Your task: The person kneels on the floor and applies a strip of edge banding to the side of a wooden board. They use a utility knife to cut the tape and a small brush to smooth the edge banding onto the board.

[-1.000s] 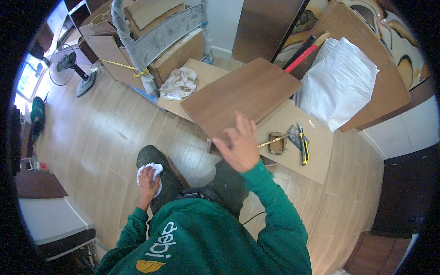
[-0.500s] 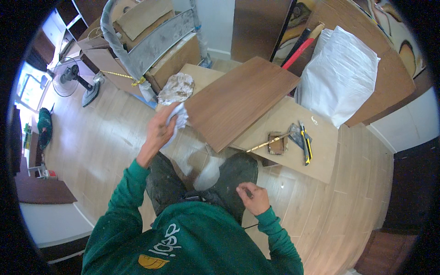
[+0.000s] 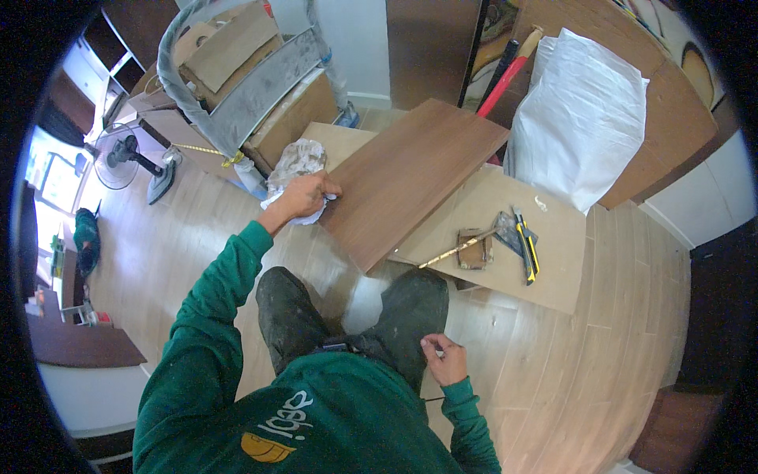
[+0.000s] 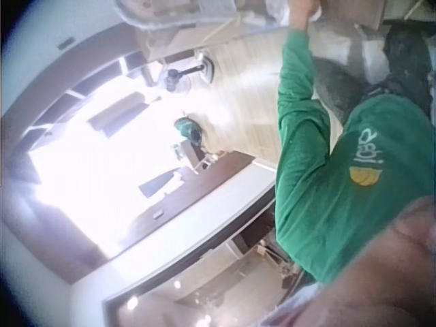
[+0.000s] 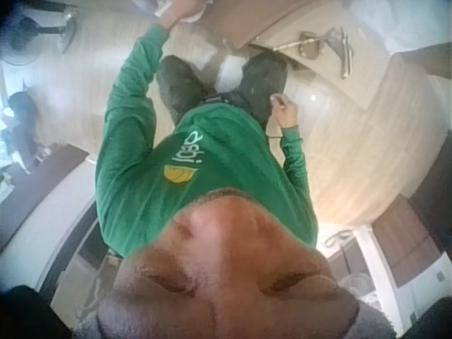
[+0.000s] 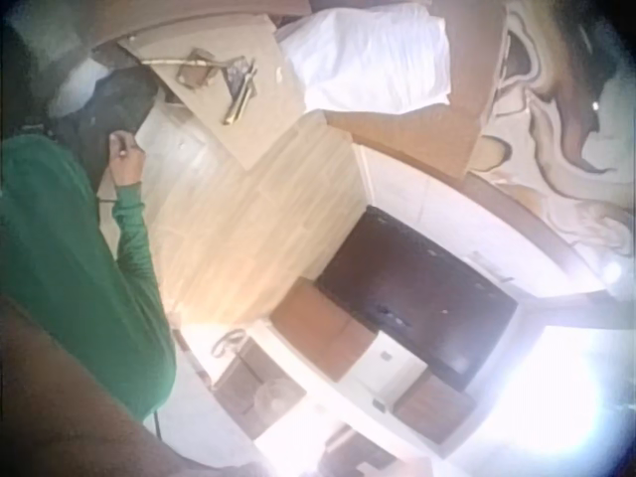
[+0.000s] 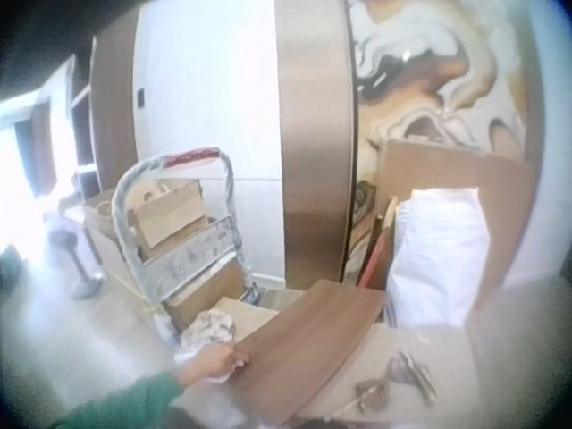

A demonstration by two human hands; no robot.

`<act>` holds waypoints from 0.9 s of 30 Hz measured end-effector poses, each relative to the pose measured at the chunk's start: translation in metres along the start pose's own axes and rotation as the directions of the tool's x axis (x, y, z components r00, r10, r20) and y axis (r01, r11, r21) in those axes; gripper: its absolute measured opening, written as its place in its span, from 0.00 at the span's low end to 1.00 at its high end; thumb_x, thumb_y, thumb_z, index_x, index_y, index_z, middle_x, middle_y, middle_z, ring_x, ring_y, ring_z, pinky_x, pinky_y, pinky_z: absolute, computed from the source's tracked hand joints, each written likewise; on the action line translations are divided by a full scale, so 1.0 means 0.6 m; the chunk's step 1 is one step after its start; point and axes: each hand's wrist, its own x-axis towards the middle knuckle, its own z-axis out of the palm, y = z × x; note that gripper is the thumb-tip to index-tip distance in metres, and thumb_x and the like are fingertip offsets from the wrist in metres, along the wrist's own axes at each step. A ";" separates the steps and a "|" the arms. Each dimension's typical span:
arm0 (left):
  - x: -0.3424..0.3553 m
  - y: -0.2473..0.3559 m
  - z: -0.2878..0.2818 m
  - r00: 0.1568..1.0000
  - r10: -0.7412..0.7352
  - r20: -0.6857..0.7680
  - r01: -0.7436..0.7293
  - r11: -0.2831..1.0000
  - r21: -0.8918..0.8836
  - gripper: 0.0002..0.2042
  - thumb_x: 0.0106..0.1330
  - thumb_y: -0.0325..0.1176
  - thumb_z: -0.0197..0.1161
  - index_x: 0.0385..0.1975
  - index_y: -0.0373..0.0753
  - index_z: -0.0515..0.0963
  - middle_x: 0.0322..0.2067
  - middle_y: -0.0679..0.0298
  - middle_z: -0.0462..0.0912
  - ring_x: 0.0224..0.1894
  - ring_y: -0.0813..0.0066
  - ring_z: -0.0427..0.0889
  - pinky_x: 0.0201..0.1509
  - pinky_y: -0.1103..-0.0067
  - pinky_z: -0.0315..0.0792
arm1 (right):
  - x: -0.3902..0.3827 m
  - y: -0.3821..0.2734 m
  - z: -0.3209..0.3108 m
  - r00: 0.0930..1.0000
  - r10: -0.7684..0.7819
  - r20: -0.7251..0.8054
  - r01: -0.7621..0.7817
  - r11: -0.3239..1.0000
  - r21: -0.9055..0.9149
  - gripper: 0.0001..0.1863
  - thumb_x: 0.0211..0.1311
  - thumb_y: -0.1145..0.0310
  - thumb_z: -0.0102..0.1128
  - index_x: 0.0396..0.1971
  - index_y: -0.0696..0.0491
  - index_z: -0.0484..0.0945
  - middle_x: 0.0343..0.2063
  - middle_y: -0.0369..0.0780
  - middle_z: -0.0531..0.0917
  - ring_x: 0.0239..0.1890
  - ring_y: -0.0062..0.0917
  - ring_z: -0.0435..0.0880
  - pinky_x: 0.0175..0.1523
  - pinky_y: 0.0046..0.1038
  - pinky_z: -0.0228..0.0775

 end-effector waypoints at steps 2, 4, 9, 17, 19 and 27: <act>0.003 0.005 -0.002 1.000 -0.019 0.025 0.018 0.999 0.046 0.20 0.56 0.26 0.54 0.45 0.54 0.85 0.39 0.57 0.78 0.43 0.53 0.81 0.45 0.64 0.75 | 0.003 0.002 0.001 1.000 -0.020 -0.009 0.020 1.000 0.006 0.13 0.64 0.62 0.63 0.38 0.57 0.84 0.30 0.45 0.88 0.33 0.31 0.88 0.38 0.30 0.78; 0.007 0.010 -0.001 0.999 -0.018 0.032 0.016 0.998 0.061 0.20 0.56 0.26 0.54 0.45 0.54 0.85 0.38 0.56 0.78 0.42 0.53 0.81 0.45 0.64 0.75 | 0.006 0.003 0.000 0.999 -0.037 -0.019 0.037 0.999 -0.001 0.13 0.64 0.62 0.63 0.37 0.57 0.84 0.30 0.45 0.88 0.33 0.32 0.88 0.38 0.30 0.78; 0.007 0.005 -0.014 0.996 0.067 0.067 -0.070 0.997 0.034 0.19 0.55 0.26 0.54 0.44 0.50 0.85 0.37 0.55 0.79 0.41 0.52 0.81 0.45 0.63 0.75 | 0.011 0.005 -0.005 1.000 -0.028 -0.015 0.027 0.999 -0.032 0.13 0.64 0.62 0.63 0.37 0.57 0.84 0.30 0.45 0.87 0.33 0.33 0.88 0.39 0.30 0.78; 0.007 0.026 -0.048 0.993 -0.075 -0.096 0.065 0.993 -0.103 0.21 0.54 0.28 0.59 0.50 0.45 0.81 0.44 0.52 0.84 0.45 0.50 0.82 0.48 0.64 0.76 | 0.013 0.013 -0.005 0.998 -0.046 -0.041 0.046 0.999 0.012 0.12 0.64 0.62 0.64 0.38 0.56 0.84 0.29 0.44 0.87 0.31 0.29 0.87 0.38 0.29 0.78; -0.001 0.066 -0.031 0.985 -0.076 -0.156 0.027 0.955 -0.295 0.22 0.54 0.27 0.61 0.53 0.44 0.79 0.45 0.52 0.84 0.48 0.51 0.81 0.50 0.63 0.74 | 0.013 0.021 -0.002 0.998 -0.044 -0.034 0.044 0.999 0.024 0.13 0.64 0.60 0.63 0.37 0.55 0.84 0.29 0.45 0.87 0.30 0.33 0.87 0.37 0.31 0.78; 0.079 0.125 0.068 0.933 0.322 -0.161 -0.357 0.883 -0.305 0.25 0.63 0.30 0.65 0.63 0.46 0.74 0.64 0.61 0.73 0.60 0.54 0.72 0.69 0.62 0.61 | 0.027 0.047 0.008 0.999 -0.003 -0.036 0.003 1.000 0.005 0.14 0.65 0.58 0.64 0.38 0.53 0.84 0.30 0.45 0.87 0.26 0.33 0.85 0.35 0.32 0.77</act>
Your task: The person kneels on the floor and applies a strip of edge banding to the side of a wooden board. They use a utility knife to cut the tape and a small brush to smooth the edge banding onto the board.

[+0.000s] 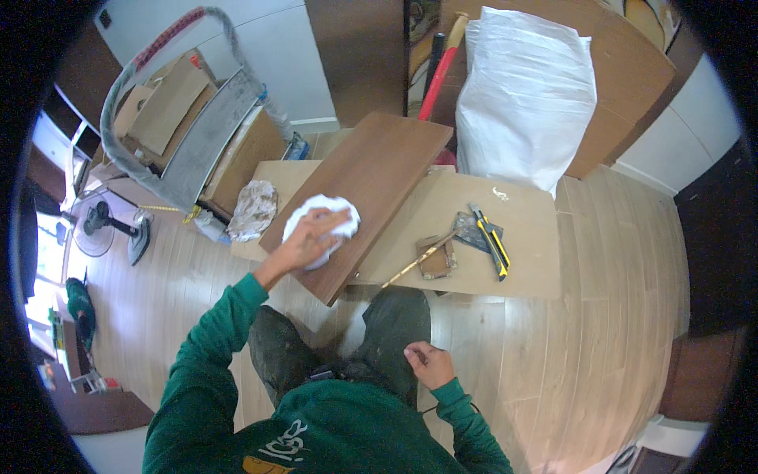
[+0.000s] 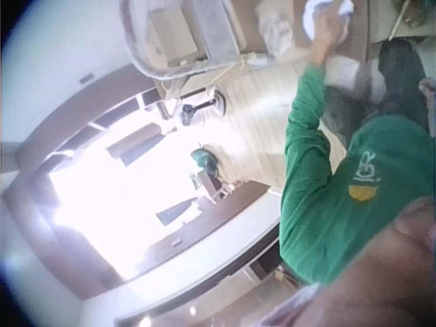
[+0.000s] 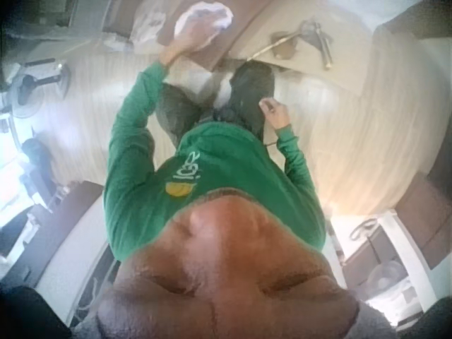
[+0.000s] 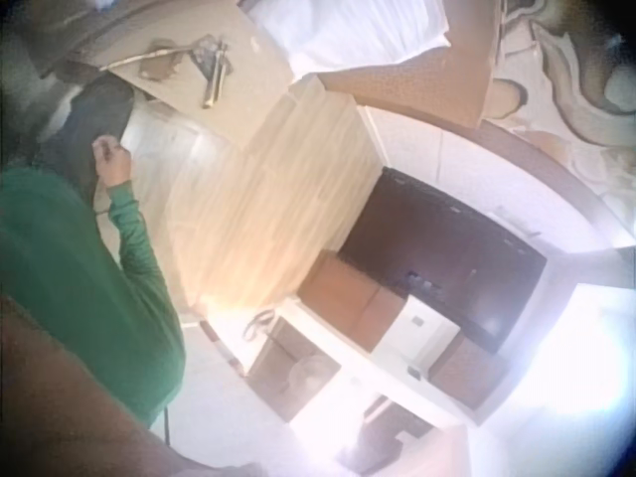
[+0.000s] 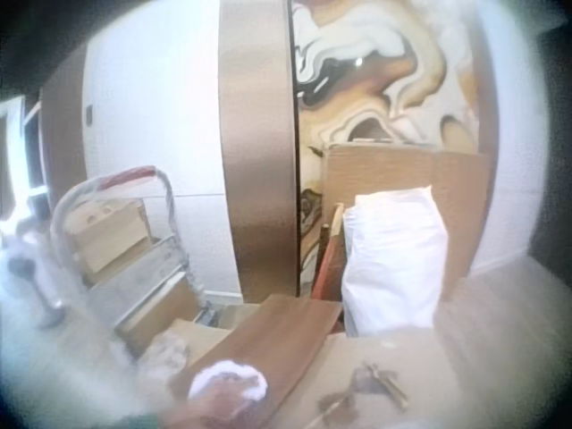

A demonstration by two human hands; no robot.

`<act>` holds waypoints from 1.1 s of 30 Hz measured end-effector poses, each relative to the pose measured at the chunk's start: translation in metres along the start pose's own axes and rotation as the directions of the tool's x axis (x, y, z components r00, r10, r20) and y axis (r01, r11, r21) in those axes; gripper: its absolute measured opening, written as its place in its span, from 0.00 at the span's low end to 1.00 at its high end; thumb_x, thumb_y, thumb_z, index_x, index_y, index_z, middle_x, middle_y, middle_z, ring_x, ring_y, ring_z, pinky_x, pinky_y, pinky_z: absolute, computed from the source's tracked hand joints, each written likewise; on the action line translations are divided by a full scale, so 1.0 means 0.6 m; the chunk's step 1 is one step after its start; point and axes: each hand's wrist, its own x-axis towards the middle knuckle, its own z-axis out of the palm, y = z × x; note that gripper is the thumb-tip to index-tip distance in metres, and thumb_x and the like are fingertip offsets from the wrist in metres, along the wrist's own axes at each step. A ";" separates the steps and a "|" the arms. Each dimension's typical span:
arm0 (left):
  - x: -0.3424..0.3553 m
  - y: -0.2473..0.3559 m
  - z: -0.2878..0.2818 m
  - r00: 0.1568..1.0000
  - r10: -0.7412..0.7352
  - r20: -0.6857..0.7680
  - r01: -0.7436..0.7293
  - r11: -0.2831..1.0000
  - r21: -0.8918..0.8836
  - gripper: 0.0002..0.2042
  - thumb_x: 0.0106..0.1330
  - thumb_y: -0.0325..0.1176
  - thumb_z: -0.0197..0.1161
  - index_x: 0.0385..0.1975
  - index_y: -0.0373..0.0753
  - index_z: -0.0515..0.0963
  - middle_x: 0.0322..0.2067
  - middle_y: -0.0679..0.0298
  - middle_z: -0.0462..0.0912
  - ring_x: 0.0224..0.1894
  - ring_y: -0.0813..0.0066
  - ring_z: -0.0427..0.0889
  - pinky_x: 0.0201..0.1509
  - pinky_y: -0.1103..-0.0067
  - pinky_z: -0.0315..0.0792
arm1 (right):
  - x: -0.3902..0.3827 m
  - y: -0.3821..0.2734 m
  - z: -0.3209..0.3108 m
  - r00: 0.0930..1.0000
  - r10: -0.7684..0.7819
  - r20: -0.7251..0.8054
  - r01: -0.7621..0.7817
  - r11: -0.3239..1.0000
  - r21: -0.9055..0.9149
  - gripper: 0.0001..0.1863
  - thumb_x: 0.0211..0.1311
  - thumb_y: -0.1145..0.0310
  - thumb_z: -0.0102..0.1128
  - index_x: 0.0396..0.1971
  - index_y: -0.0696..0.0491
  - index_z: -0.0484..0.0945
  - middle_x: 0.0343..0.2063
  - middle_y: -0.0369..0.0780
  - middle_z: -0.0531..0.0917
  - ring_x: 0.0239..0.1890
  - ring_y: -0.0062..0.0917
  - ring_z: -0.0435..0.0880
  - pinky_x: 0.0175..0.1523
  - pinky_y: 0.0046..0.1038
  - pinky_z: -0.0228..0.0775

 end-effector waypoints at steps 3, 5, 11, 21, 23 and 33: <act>0.067 -0.077 0.002 0.974 -0.184 -0.134 0.199 0.973 0.114 0.22 0.68 0.39 0.62 0.62 0.42 0.74 0.63 0.57 0.75 0.59 0.51 0.72 0.68 0.64 0.61 | 0.000 0.003 -0.003 0.999 -0.048 -0.022 0.048 0.999 0.011 0.14 0.64 0.57 0.64 0.38 0.53 0.84 0.30 0.46 0.87 0.25 0.34 0.85 0.34 0.32 0.77; 0.093 -0.088 0.014 0.948 -0.252 -0.192 0.276 0.955 0.112 0.22 0.68 0.38 0.62 0.61 0.41 0.75 0.61 0.56 0.76 0.59 0.51 0.73 0.68 0.64 0.62 | -0.006 0.007 -0.006 0.998 -0.050 -0.047 0.052 0.998 0.034 0.15 0.64 0.57 0.64 0.39 0.53 0.84 0.30 0.46 0.87 0.24 0.34 0.85 0.34 0.32 0.77; 0.111 0.010 0.075 0.997 -0.045 -0.069 0.045 0.999 -0.006 0.21 0.68 0.39 0.61 0.60 0.42 0.76 0.64 0.60 0.74 0.60 0.51 0.70 0.67 0.63 0.63 | -0.022 0.031 0.005 0.995 0.085 -0.056 -0.079 0.992 0.099 0.15 0.65 0.56 0.64 0.40 0.53 0.84 0.30 0.45 0.87 0.26 0.33 0.86 0.35 0.31 0.78; 0.485 -0.080 0.110 0.998 -0.064 -0.009 0.065 0.998 0.027 0.23 0.71 0.47 0.56 0.61 0.44 0.75 0.64 0.57 0.73 0.61 0.49 0.70 0.68 0.65 0.63 | -0.020 0.025 0.003 0.967 0.244 -0.078 -0.223 0.951 0.215 0.16 0.66 0.56 0.64 0.40 0.55 0.84 0.30 0.45 0.87 0.30 0.30 0.87 0.39 0.30 0.79; 0.491 -0.101 0.114 0.997 -0.026 -0.066 0.027 1.000 0.006 0.22 0.71 0.48 0.56 0.60 0.45 0.76 0.64 0.58 0.73 0.61 0.49 0.70 0.67 0.66 0.63 | -0.021 0.020 0.002 0.960 0.268 -0.079 -0.247 0.946 0.208 0.16 0.66 0.56 0.63 0.40 0.55 0.84 0.31 0.46 0.87 0.31 0.30 0.88 0.39 0.30 0.79; 0.055 -0.093 0.008 0.956 -0.244 -0.164 0.271 0.948 0.168 0.22 0.68 0.39 0.61 0.60 0.38 0.75 0.65 0.52 0.72 0.59 0.46 0.73 0.66 0.61 0.63 | 0.010 0.004 0.003 0.971 0.237 0.000 -0.235 0.961 0.147 0.14 0.66 0.59 0.63 0.40 0.54 0.84 0.31 0.46 0.87 0.30 0.32 0.86 0.38 0.31 0.78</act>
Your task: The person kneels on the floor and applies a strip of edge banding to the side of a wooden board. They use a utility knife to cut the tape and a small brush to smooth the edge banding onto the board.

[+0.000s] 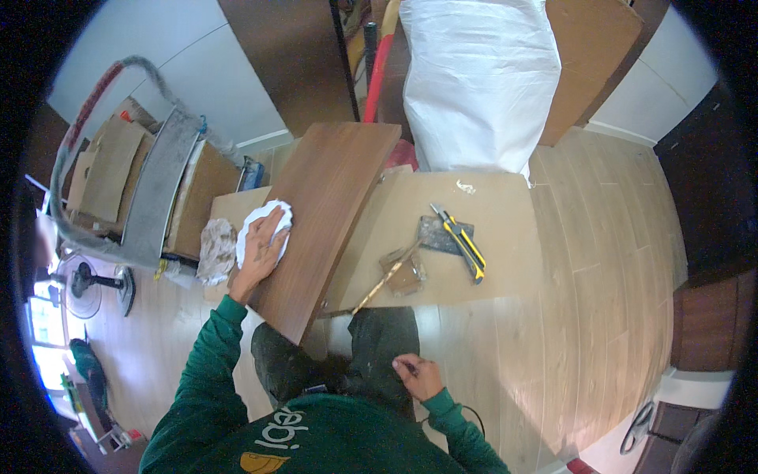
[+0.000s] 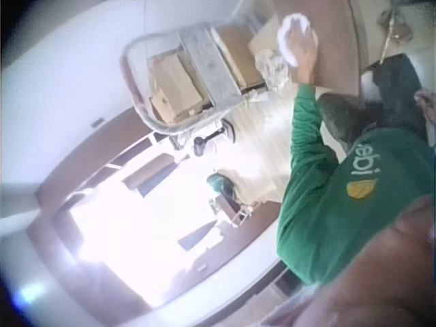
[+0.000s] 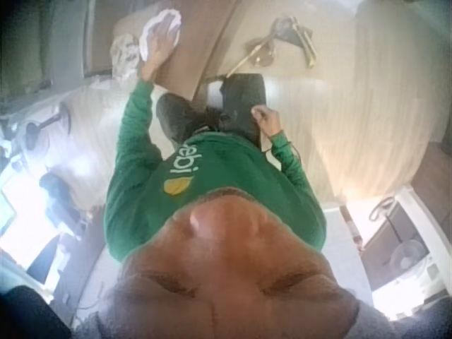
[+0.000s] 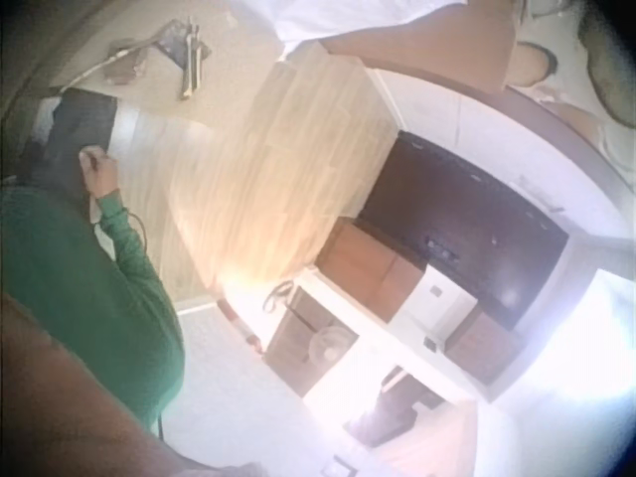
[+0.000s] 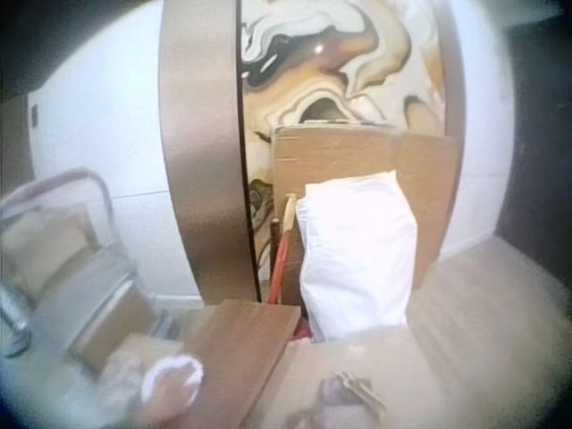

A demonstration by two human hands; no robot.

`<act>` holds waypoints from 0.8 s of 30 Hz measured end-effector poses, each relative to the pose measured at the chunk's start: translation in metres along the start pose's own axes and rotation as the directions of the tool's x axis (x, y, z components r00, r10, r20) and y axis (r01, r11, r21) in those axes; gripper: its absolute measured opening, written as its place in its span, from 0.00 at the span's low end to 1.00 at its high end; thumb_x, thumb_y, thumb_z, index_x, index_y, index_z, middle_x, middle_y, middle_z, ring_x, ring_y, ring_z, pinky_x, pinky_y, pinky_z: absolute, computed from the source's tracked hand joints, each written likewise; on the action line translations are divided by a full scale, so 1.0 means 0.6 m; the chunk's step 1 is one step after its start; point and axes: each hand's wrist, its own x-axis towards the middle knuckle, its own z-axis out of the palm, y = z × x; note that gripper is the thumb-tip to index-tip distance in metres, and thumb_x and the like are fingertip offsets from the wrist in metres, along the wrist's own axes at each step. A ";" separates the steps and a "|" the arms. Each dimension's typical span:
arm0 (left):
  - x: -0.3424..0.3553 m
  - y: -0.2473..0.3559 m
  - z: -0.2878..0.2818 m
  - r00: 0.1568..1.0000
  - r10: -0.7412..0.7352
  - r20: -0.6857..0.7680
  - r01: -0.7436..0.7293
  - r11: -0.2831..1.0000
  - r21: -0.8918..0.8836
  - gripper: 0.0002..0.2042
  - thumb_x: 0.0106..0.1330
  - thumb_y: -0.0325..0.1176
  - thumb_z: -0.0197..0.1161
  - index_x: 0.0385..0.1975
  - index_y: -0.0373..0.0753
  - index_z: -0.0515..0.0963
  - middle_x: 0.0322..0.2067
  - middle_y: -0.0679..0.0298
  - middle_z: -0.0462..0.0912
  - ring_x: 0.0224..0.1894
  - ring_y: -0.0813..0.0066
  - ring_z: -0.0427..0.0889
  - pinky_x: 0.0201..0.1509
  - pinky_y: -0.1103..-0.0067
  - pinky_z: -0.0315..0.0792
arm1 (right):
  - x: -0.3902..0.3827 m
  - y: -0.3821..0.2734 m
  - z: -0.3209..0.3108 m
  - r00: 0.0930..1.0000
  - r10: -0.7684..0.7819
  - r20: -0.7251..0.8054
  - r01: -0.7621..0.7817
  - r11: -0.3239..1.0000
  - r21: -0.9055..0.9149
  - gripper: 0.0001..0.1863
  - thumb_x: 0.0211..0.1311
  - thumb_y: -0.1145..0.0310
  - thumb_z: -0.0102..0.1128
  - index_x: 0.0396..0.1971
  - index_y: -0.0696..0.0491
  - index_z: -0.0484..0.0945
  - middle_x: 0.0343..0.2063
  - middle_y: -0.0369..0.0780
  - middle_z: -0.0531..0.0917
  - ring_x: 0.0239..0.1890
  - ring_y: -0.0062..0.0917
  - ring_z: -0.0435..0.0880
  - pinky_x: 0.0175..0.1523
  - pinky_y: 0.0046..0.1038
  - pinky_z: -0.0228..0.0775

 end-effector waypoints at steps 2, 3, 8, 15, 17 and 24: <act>-0.032 -0.007 -0.033 0.999 -0.031 -0.028 0.033 0.999 0.041 0.24 0.67 0.40 0.61 0.61 0.36 0.74 0.64 0.50 0.72 0.58 0.45 0.74 0.66 0.61 0.63 | 0.002 -0.019 -0.004 0.989 -0.144 0.016 0.144 0.989 -0.025 0.13 0.66 0.59 0.63 0.40 0.54 0.84 0.31 0.46 0.87 0.28 0.32 0.86 0.37 0.31 0.77; -0.035 -0.003 -0.043 0.998 -0.017 -0.058 0.020 0.998 0.063 0.24 0.67 0.40 0.61 0.60 0.35 0.74 0.63 0.49 0.73 0.57 0.45 0.74 0.66 0.61 0.63 | 0.001 -0.028 -0.006 0.979 -0.201 0.031 0.202 0.978 -0.046 0.13 0.66 0.60 0.63 0.40 0.54 0.84 0.31 0.46 0.87 0.28 0.32 0.85 0.36 0.31 0.77; -0.068 0.104 -0.067 0.988 0.136 -0.077 -0.145 0.982 -0.121 0.25 0.66 0.46 0.60 0.56 0.33 0.74 0.57 0.46 0.75 0.60 0.44 0.71 0.66 0.58 0.62 | -0.026 -0.031 -0.013 0.963 -0.263 -0.059 0.262 0.965 -0.014 0.13 0.64 0.60 0.64 0.40 0.54 0.84 0.28 0.46 0.86 0.26 0.30 0.84 0.35 0.30 0.76; -0.088 0.257 -0.016 0.965 0.243 0.096 -0.256 0.952 0.167 0.33 0.65 0.45 0.62 0.63 0.27 0.65 0.64 0.44 0.66 0.64 0.46 0.65 0.67 0.56 0.59 | -0.074 0.051 0.013 0.991 -0.109 -0.076 0.121 0.979 0.166 0.13 0.64 0.61 0.64 0.39 0.56 0.85 0.27 0.43 0.87 0.29 0.23 0.85 0.38 0.27 0.77; -0.057 0.261 0.000 0.965 0.247 0.088 -0.260 0.949 0.180 0.34 0.65 0.45 0.61 0.64 0.26 0.63 0.65 0.42 0.65 0.65 0.46 0.64 0.67 0.57 0.59 | -0.081 0.064 0.019 0.993 -0.087 -0.074 0.101 0.970 0.220 0.13 0.65 0.61 0.64 0.39 0.57 0.84 0.26 0.42 0.87 0.29 0.22 0.85 0.39 0.27 0.77; 0.002 0.257 0.027 0.958 0.278 0.073 -0.287 0.927 0.241 0.29 0.65 0.39 0.60 0.64 0.30 0.66 0.65 0.48 0.67 0.63 0.49 0.67 0.65 0.56 0.61 | -0.079 0.068 -0.010 0.984 -0.146 -0.100 0.161 0.973 0.164 0.14 0.65 0.61 0.63 0.38 0.58 0.84 0.25 0.41 0.87 0.29 0.22 0.85 0.39 0.27 0.77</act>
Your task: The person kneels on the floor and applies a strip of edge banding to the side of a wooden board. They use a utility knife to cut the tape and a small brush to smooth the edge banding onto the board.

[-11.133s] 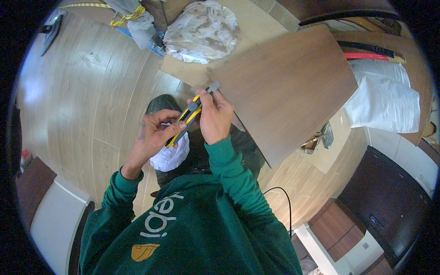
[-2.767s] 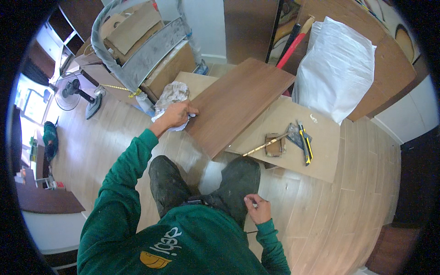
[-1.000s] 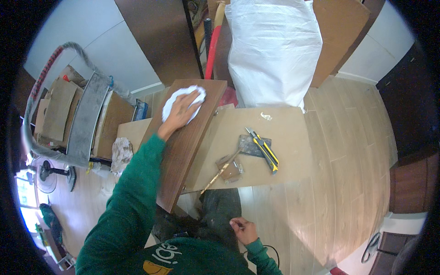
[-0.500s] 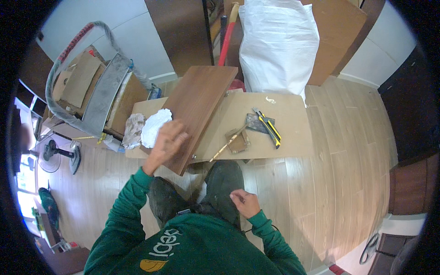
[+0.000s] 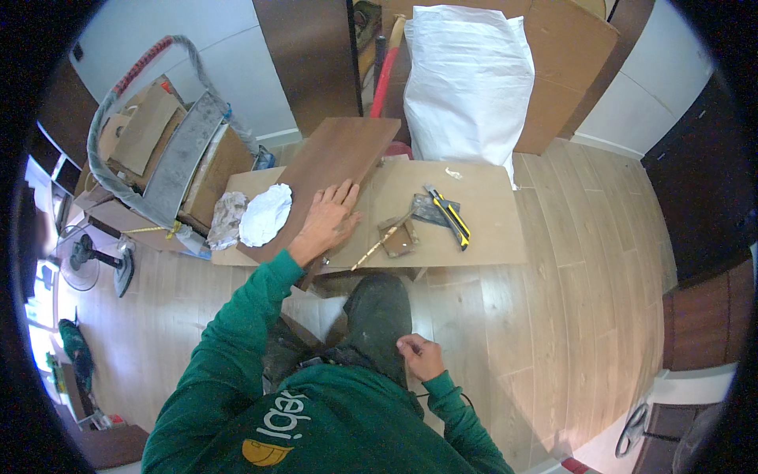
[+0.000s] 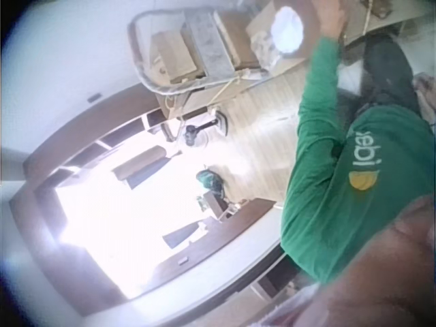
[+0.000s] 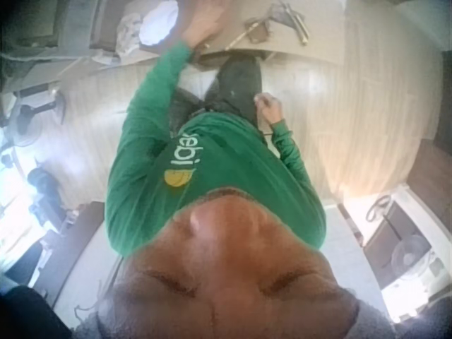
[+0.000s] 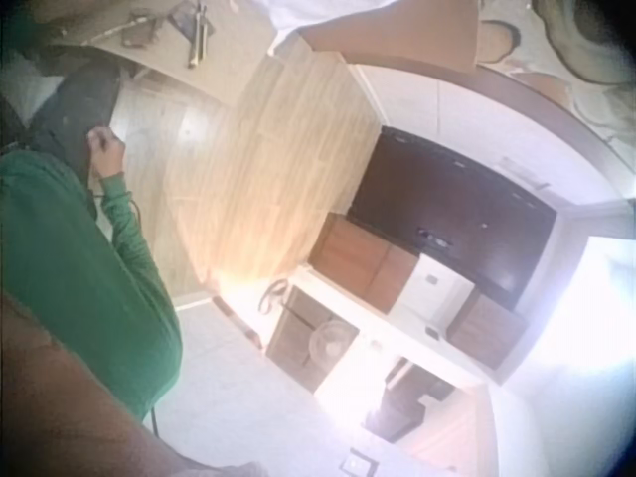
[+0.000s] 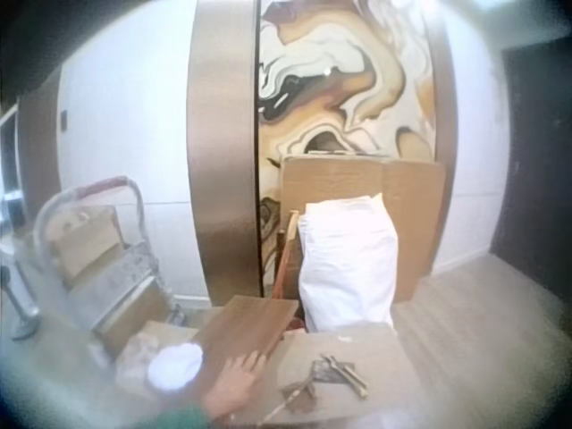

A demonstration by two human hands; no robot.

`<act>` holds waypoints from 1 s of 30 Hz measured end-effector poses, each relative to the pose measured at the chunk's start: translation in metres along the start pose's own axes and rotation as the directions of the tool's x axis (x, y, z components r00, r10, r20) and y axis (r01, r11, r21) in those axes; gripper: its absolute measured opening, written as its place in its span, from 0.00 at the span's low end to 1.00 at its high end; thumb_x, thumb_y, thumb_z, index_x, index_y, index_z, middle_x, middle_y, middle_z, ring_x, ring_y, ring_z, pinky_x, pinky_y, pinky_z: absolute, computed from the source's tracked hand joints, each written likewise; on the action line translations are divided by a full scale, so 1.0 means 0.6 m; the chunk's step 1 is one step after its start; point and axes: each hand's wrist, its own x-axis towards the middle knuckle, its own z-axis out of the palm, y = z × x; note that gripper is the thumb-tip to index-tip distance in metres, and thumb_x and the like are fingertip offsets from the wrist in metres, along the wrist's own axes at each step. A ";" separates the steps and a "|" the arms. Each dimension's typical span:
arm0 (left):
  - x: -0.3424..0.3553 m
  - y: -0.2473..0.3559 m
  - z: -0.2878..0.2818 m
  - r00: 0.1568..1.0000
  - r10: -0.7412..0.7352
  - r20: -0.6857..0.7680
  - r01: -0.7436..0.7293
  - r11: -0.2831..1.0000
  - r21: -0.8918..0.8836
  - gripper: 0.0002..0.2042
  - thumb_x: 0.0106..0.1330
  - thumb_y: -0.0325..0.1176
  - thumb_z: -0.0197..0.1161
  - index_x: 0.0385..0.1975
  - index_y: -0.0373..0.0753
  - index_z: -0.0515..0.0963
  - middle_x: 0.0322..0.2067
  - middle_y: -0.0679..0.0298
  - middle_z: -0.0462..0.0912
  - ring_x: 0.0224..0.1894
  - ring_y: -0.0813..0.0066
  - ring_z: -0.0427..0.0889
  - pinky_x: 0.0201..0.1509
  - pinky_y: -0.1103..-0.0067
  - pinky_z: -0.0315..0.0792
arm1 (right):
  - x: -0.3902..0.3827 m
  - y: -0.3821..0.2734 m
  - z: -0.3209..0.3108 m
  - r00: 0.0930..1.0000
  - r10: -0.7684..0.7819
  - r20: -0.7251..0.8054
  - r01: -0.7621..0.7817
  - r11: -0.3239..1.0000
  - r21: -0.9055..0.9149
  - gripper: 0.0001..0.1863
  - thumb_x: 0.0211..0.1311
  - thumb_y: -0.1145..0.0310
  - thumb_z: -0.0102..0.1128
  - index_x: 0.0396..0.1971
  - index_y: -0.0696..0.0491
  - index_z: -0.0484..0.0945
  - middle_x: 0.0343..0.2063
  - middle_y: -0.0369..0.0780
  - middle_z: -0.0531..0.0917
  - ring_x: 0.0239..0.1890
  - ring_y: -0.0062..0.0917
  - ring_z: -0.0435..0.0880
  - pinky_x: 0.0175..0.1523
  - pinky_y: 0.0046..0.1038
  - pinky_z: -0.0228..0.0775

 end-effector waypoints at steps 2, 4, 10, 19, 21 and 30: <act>-0.031 -0.001 -0.010 0.999 0.030 0.011 -0.030 0.999 0.035 0.28 0.65 0.36 0.60 0.64 0.32 0.66 0.65 0.49 0.68 0.62 0.50 0.68 0.64 0.56 0.61 | 0.004 -0.003 -0.011 1.000 -0.020 -0.019 0.020 0.999 -0.028 0.14 0.65 0.60 0.63 0.38 0.58 0.84 0.25 0.42 0.86 0.29 0.23 0.85 0.38 0.27 0.76; -0.072 0.003 -0.024 0.999 0.026 0.021 -0.028 0.996 0.080 0.27 0.64 0.34 0.59 0.64 0.33 0.67 0.64 0.50 0.68 0.61 0.52 0.69 0.63 0.56 0.62 | 0.009 -0.005 -0.015 0.999 -0.029 -0.021 0.027 0.997 -0.074 0.14 0.65 0.60 0.63 0.38 0.57 0.84 0.25 0.42 0.86 0.29 0.24 0.85 0.38 0.28 0.76; -0.175 0.030 -0.076 1.000 0.001 0.028 -0.003 0.997 0.080 0.26 0.61 0.29 0.60 0.62 0.34 0.70 0.62 0.52 0.71 0.60 0.55 0.71 0.63 0.58 0.62 | 0.029 -0.021 0.014 0.997 -0.052 0.064 0.057 0.996 -0.069 0.14 0.64 0.60 0.64 0.39 0.57 0.84 0.26 0.43 0.87 0.29 0.26 0.85 0.37 0.28 0.76; -0.360 0.066 -0.159 0.840 -0.540 -0.057 0.424 0.718 -0.553 0.09 0.64 0.24 0.61 0.42 0.31 0.83 0.36 0.56 0.86 0.38 0.65 0.84 0.46 0.73 0.75 | 0.046 -0.056 0.037 0.977 -0.048 0.208 0.076 0.989 -0.130 0.14 0.65 0.60 0.64 0.40 0.56 0.84 0.26 0.42 0.87 0.28 0.23 0.85 0.36 0.28 0.76; -0.421 0.063 -0.165 0.678 -0.733 0.056 0.562 0.468 -0.682 0.07 0.65 0.25 0.62 0.38 0.30 0.84 0.31 0.58 0.87 0.33 0.70 0.85 0.41 0.77 0.77 | 0.045 -0.060 0.048 0.968 -0.066 0.243 0.106 0.983 -0.153 0.14 0.65 0.60 0.64 0.40 0.55 0.85 0.25 0.42 0.87 0.28 0.23 0.85 0.36 0.27 0.76; -0.617 0.053 -0.206 0.227 -0.884 0.408 0.279 -0.342 -0.897 0.14 0.72 0.33 0.57 0.50 0.28 0.78 0.37 0.54 0.85 0.37 0.69 0.85 0.43 0.74 0.79 | 0.032 -0.074 0.122 0.898 -0.118 0.423 0.217 0.957 -0.192 0.11 0.64 0.62 0.64 0.39 0.54 0.85 0.26 0.41 0.87 0.27 0.21 0.84 0.36 0.26 0.75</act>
